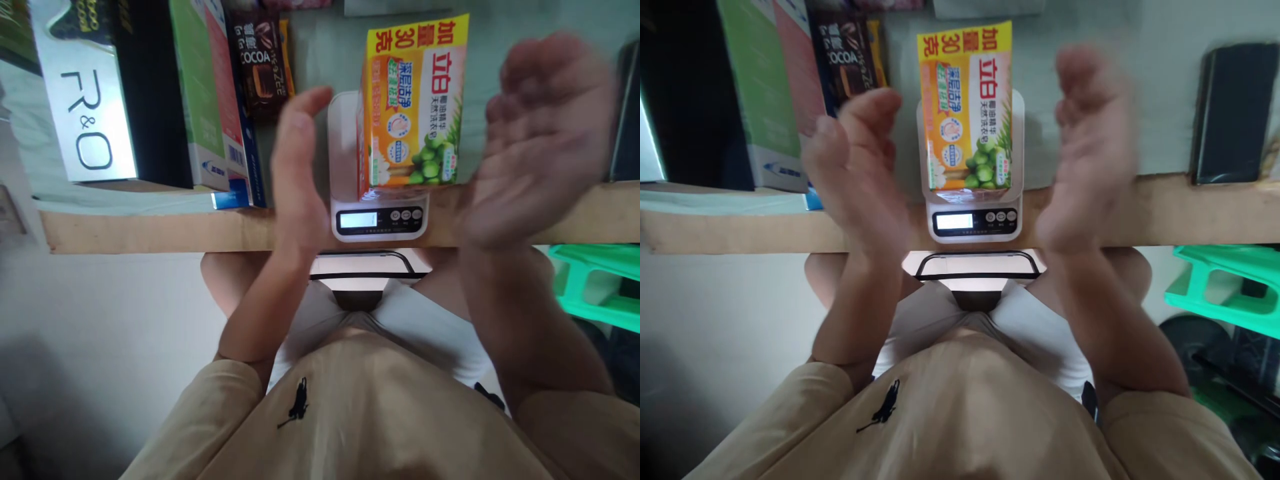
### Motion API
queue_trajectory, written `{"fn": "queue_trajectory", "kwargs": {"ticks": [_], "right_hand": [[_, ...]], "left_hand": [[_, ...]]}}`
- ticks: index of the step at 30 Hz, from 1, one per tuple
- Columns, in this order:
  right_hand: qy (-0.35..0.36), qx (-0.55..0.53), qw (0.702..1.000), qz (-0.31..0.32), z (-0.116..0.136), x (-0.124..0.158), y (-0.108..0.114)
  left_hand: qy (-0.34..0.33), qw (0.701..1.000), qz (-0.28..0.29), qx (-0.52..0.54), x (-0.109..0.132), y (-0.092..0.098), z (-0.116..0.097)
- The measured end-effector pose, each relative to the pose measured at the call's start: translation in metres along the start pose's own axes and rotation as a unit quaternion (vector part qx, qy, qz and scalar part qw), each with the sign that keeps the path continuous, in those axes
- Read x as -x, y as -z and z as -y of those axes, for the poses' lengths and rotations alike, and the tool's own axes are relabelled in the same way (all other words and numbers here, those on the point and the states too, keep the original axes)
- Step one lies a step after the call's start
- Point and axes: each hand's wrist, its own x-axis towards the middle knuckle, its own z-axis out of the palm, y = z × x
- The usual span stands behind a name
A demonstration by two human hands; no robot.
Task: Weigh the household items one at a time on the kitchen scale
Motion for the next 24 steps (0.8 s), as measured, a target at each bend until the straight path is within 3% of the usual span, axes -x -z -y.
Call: {"fn": "queue_trajectory", "kwargs": {"ticks": [2, 6, 9, 13, 19, 24], "right_hand": [[0.002, -0.057, 0.994, -0.098, -0.003, -0.023, 0.011], [-0.053, -0.025, 0.983, -0.175, -0.029, -0.046, 0.023], [-0.033, 0.012, 0.988, -0.148, -0.044, -0.037, 0.027], [-0.031, 0.069, 0.993, -0.088, -0.052, -0.021, 0.033], [-0.037, 0.129, 0.987, -0.084, -0.06, -0.021, 0.033], [-0.023, 0.104, 0.988, -0.112, -0.059, -0.023, 0.027]], "left_hand": [[-0.019, 0.998, -0.063, 0.007, -0.011, 0.019, 0.005], [-0.046, 0.999, -0.01, -0.016, -0.017, 0.046, 0.032], [-0.019, 0.998, 0.04, -0.049, -0.01, 0.05, 0.042], [0.004, 0.994, 0.063, -0.089, -0.006, 0.045, 0.033], [0.011, 0.988, 0.074, -0.134, -0.009, 0.041, 0.038], [-0.011, 0.987, 0.072, -0.141, -0.009, 0.042, 0.045]]}}
